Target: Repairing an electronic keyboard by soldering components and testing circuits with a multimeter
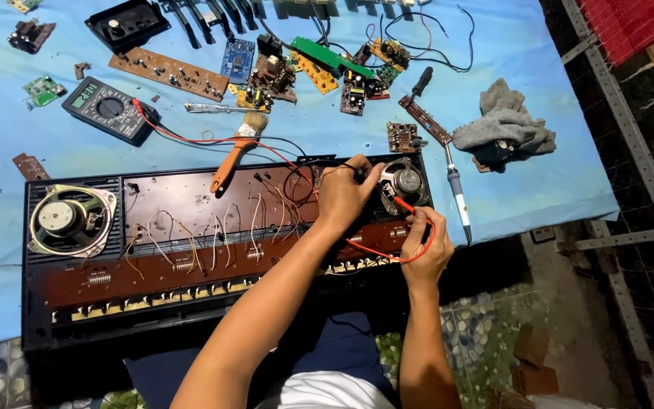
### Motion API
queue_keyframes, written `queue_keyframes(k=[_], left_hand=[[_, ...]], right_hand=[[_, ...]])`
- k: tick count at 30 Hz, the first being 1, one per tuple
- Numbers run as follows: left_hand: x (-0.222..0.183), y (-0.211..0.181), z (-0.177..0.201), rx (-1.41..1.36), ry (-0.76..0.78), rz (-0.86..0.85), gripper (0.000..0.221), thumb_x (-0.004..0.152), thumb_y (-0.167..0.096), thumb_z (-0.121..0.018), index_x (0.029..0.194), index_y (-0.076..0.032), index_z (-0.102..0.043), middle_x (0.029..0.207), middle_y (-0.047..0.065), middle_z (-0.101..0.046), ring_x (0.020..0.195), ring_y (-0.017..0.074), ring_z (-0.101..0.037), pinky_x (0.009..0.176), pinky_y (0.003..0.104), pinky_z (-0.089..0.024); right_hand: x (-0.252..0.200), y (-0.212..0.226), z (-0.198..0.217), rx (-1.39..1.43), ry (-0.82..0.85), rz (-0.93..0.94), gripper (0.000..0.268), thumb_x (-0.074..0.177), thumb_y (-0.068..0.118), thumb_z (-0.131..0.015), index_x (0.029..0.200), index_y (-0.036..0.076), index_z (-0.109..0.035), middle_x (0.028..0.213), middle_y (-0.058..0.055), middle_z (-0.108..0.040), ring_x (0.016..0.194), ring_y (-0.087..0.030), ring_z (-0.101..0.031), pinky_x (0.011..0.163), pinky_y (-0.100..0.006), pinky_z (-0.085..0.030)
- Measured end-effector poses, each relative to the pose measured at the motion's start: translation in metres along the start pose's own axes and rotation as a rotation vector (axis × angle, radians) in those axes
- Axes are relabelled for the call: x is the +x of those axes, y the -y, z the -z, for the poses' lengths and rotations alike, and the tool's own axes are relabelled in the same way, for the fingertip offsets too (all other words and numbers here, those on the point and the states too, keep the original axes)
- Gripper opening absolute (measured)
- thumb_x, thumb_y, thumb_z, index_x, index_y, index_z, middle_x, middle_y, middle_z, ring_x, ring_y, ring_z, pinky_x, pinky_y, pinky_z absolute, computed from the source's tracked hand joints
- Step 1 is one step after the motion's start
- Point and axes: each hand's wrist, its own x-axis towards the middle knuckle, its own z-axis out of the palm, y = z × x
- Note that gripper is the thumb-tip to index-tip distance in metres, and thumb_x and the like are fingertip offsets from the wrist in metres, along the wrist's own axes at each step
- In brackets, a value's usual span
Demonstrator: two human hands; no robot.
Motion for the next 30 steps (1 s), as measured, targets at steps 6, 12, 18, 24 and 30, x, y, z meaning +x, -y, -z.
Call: queue_keyframes(k=[6, 12, 18, 24, 30], left_hand=[[0.0014, 0.005, -0.0019, 0.012, 0.016, 0.019, 0.032, 0.095, -0.04, -0.069, 0.076, -0.014, -0.064, 0.062, 0.013, -0.07, 0.065, 0.0372, -0.073, 0.05, 0.04, -0.055], [-0.0003, 0.0023, -0.0009, -0.002, 0.009, 0.021, 0.031, 0.095, -0.037, -0.07, 0.077, -0.013, -0.064, 0.061, 0.014, -0.069, 0.065, 0.0384, -0.073, 0.051, 0.041, -0.055], [-0.0004, -0.0017, 0.0024, -0.006, -0.005, 0.011, 0.03, 0.094, -0.036, -0.07, 0.075, -0.014, -0.064, 0.061, 0.014, -0.069, 0.063, 0.0379, -0.073, 0.05, 0.04, -0.055], [-0.0002, 0.0016, -0.0001, 0.008, -0.016, -0.013, 0.031, 0.094, -0.038, -0.069, 0.075, -0.014, -0.063, 0.06, 0.015, -0.068, 0.063, 0.0396, -0.072, 0.049, 0.042, -0.054], [-0.0001, -0.0015, 0.0001, -0.025, -0.031, -0.019, 0.031, 0.096, -0.034, -0.069, 0.074, -0.014, -0.061, 0.058, 0.016, -0.067, 0.058, 0.0366, -0.071, 0.046, 0.037, -0.053]], right_hand=[[-0.0017, -0.0038, -0.0009, -0.003, 0.0, 0.007, 0.012, 0.11, 0.015, -0.059, 0.107, 0.011, -0.07, 0.077, -0.002, -0.074, 0.075, -0.028, -0.073, 0.073, -0.04, -0.057], [-0.0004, -0.0007, 0.0008, -0.002, 0.012, -0.004, 0.014, 0.111, 0.016, -0.058, 0.106, 0.011, -0.069, 0.077, -0.003, -0.074, 0.075, -0.028, -0.073, 0.073, -0.04, -0.057], [-0.0006, -0.0023, 0.0002, 0.015, 0.006, 0.001, 0.013, 0.11, 0.014, -0.058, 0.105, 0.01, -0.07, 0.075, -0.003, -0.074, 0.073, -0.029, -0.073, 0.072, -0.04, -0.058], [-0.001, -0.0023, -0.0002, 0.001, 0.008, 0.006, 0.011, 0.109, 0.014, -0.06, 0.105, 0.011, -0.07, 0.076, -0.002, -0.074, 0.074, -0.029, -0.073, 0.072, -0.04, -0.057], [-0.0011, -0.001, 0.0012, -0.008, 0.016, 0.01, 0.012, 0.11, 0.015, -0.059, 0.105, 0.011, -0.069, 0.075, -0.003, -0.073, 0.074, -0.031, -0.072, 0.072, -0.041, -0.057]])
